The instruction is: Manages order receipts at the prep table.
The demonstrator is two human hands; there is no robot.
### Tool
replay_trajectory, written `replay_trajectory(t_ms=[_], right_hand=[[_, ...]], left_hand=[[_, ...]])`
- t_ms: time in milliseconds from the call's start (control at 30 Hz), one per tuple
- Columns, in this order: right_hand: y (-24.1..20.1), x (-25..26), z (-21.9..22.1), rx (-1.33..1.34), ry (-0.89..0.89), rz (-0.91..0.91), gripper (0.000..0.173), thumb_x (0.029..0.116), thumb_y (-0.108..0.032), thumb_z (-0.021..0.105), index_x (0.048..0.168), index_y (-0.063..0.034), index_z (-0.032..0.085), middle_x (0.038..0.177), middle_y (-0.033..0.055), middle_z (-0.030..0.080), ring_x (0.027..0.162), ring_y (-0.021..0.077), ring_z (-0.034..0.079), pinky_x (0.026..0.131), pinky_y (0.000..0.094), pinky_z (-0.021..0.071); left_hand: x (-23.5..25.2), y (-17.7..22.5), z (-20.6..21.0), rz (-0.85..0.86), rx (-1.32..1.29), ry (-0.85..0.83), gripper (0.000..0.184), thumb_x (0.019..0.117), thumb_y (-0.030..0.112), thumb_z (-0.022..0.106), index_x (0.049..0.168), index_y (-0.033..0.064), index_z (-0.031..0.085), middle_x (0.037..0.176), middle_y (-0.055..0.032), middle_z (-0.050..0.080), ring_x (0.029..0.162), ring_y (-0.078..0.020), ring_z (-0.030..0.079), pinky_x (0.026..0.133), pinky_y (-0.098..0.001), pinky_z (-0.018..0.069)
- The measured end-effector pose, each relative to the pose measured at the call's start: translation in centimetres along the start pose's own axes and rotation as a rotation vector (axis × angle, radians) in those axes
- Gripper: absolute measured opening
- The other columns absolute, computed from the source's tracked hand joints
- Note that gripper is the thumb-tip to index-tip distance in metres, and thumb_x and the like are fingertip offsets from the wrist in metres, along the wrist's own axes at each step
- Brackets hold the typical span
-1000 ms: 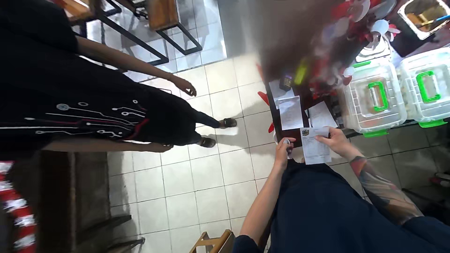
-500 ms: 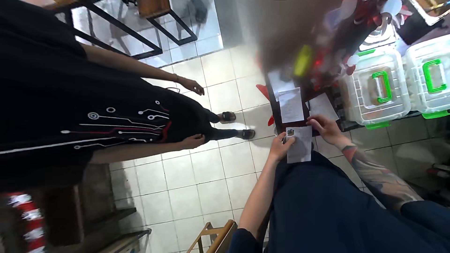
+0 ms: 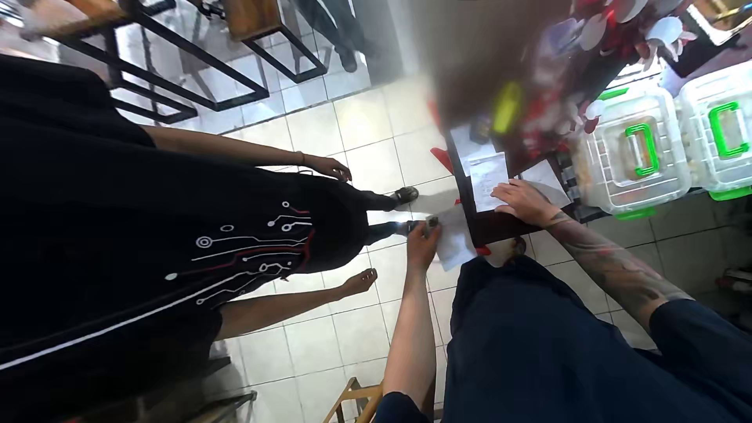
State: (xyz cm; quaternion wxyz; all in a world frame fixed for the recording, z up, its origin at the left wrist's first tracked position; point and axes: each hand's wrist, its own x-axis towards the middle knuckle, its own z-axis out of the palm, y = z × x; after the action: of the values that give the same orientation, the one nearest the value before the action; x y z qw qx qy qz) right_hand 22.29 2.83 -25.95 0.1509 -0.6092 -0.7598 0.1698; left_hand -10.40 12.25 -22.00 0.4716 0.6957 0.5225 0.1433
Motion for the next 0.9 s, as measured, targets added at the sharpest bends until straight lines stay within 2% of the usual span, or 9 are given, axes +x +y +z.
replay_trajectory(t_ms=[133,233,333,433,533,633,733,800,900], right_hand=[[-0.2,-0.6,-0.2,0.033,0.091,-0.066,0.034,0.1092,-0.027,0.048,0.133,-0.0091,0.065,0.132,0.0072,0.069,0.13,0.0234,0.061,0.122,0.0492,0.033],[-0.8,-0.5,0.1,0.085,0.198,-0.051,0.031,0.108,-0.017,0.05,0.133,-0.0094,0.066,0.128,0.0048,0.072,0.124,0.0197,0.065,0.122,0.0481,0.0353],[-1.7,-1.7,1.6,0.036,0.304,0.019,0.03,0.1048,-0.015,0.054,0.13,-0.0097,0.069,0.124,0.0038,0.073,0.116,0.0182,0.069,0.119,0.0493,0.0387],[-2.2,-1.2,3.1,0.045,0.342,0.124,0.03,0.1064,-0.023,0.052,0.125,-0.0114,0.072,0.122,0.0023,0.074,0.116,0.0165,0.069,0.119,0.048,0.0395],[-2.6,-0.6,2.7,0.093,0.332,0.218,0.03,0.1056,-0.027,0.054,0.121,-0.0116,0.074,0.116,0.0035,0.076,0.113,0.0184,0.071,0.118,0.0491,0.0405],[-2.7,-0.5,1.9,0.156,0.332,0.291,0.026,0.1008,-0.027,0.062,0.118,-0.013,0.075,0.111,0.0029,0.077,0.11,0.0206,0.072,0.118,0.0504,0.0402],[-1.7,-0.2,2.4,0.242,0.349,0.316,0.021,0.0946,-0.027,0.069,0.113,-0.0194,0.077,0.103,-0.0022,0.077,0.11,0.0202,0.07,0.113,0.0497,0.044],[-1.1,-0.2,3.1,0.294,0.347,0.303,0.021,0.0946,-0.028,0.069,0.112,-0.0222,0.078,0.102,-0.0025,0.077,0.111,0.0214,0.068,0.107,0.0489,0.0482],[-0.8,0.0,3.2,0.34,0.337,0.289,0.023,0.0981,-0.034,0.064,0.113,-0.0268,0.079,0.107,-0.0022,0.076,0.116,0.0217,0.065,0.107,0.0486,0.0471]], left_hand=[[2.6,1.1,-0.7,-0.105,0.185,0.193,0.042,0.1022,0.039,0.061,0.117,0.001,0.067,0.104,-0.0222,0.07,0.096,-0.0363,0.069,0.087,-0.0608,0.0539],[5.8,3.0,-0.2,-0.144,0.263,0.283,0.042,0.1025,0.036,0.057,0.125,0.002,0.067,0.117,-0.0221,0.07,0.112,-0.0373,0.067,0.099,-0.0615,0.0489],[6.8,4.3,1.7,-0.074,0.319,0.255,0.045,0.1048,0.044,0.051,0.13,0.0078,0.064,0.119,-0.0218,0.068,0.109,-0.0402,0.066,0.09,-0.0635,0.0529],[10.5,5.8,3.6,-0.092,0.313,0.28,0.043,0.1034,0.048,0.052,0.127,0.0157,0.067,0.114,-0.0142,0.072,0.102,-0.0331,0.07,0.086,-0.0606,0.0565],[14.3,7.3,5.2,-0.075,0.323,0.2,0.039,0.1019,0.045,0.056,0.123,0.0165,0.072,0.119,-0.0072,0.072,0.11,-0.0244,0.069,0.095,-0.0542,0.055],[15.9,8.6,6.2,-0.02,0.372,0.118,0.034,0.101,0.044,0.057,0.12,0.0203,0.073,0.123,-0.0029,0.071,0.112,-0.0211,0.068,0.094,-0.0529,0.0558],[16.7,9.5,6.7,-0.005,0.395,0.096,0.032,0.0978,0.045,0.062,0.11,0.0189,0.074,0.115,-0.0027,0.072,0.106,-0.0216,0.069,0.089,-0.0535,0.057],[16.9,9.7,6.8,-0.01,0.421,0.078,0.035,0.0956,0.049,0.065,0.107,0.0169,0.074,0.112,-0.0046,0.072,0.105,-0.0235,0.069,0.087,-0.0542,0.057],[17.3,10.2,6.5,-0.025,0.427,0.039,0.04,0.0928,0.053,0.068,0.106,0.0149,0.073,0.111,-0.0069,0.072,0.106,-0.0258,0.069,0.087,-0.0556,0.056]])
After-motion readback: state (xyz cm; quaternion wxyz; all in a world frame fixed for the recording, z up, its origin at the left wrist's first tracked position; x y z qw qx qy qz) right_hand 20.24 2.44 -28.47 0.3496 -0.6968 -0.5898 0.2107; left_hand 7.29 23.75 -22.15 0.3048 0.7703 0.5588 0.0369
